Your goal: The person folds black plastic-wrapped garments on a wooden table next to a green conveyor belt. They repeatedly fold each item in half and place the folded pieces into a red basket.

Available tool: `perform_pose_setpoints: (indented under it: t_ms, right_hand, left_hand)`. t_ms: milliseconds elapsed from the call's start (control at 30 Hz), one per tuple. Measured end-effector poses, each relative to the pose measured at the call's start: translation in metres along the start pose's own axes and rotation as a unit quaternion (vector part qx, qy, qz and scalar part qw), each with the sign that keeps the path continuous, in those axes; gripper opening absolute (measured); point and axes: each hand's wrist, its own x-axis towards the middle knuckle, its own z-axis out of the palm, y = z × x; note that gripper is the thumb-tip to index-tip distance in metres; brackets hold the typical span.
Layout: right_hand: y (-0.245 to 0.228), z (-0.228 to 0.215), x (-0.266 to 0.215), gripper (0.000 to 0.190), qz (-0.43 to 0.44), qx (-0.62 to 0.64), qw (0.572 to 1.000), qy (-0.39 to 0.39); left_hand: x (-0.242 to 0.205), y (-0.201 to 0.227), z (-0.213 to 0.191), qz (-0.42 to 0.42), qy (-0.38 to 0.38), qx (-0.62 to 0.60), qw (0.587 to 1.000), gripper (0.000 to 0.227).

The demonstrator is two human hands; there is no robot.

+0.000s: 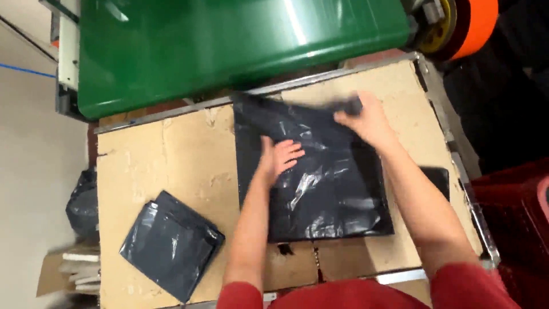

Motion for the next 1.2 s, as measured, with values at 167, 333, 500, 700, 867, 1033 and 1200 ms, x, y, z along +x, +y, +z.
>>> perform_pose_setpoints:
  t_ms: [167, 333, 500, 700, 867, 1033, 1200]
  right_hand:
    - [0.045, -0.02, -0.151, 0.011, -0.166, -0.029, 0.986, -0.01]
    - [0.1, 0.014, -0.257, 0.011, -0.063, -0.171, 0.983, 0.0]
    - [0.099, 0.03, -0.278, 0.027, -0.035, -0.275, 0.961, 0.015]
    - [0.062, 0.03, -0.287, 0.063, -0.004, -0.498, 0.861, -0.106]
    - [-0.017, 0.119, -0.297, 0.058, -0.25, -0.392, 0.881, -0.09]
    - [0.0, 0.155, -0.322, 0.091, -0.23, -0.253, 0.927, -0.152]
    - [-0.007, 0.107, -0.353, 0.05, -0.074, 0.113, 0.987, -0.084]
  left_hand:
    - [-0.035, -0.009, -0.093, -0.062, -0.115, -0.298, 0.946, 0.111]
    - [-0.058, -0.024, -0.155, -0.038, 0.017, -0.273, 0.961, 0.092]
    - [-0.107, -0.021, -0.112, 0.147, 0.271, 0.122, 0.943, 0.06]
    - [-0.24, -0.071, -0.015, 0.227, 0.026, 0.865, 0.448, 0.049]
    - [-0.196, -0.129, -0.062, 0.361, -0.08, 0.867, 0.336, 0.02]
    - [-0.19, -0.073, 0.051, 0.164, -0.318, 0.806, 0.471, 0.039]
    - [-0.086, -0.069, 0.06, -0.129, -0.256, 0.239, 0.928, 0.016]
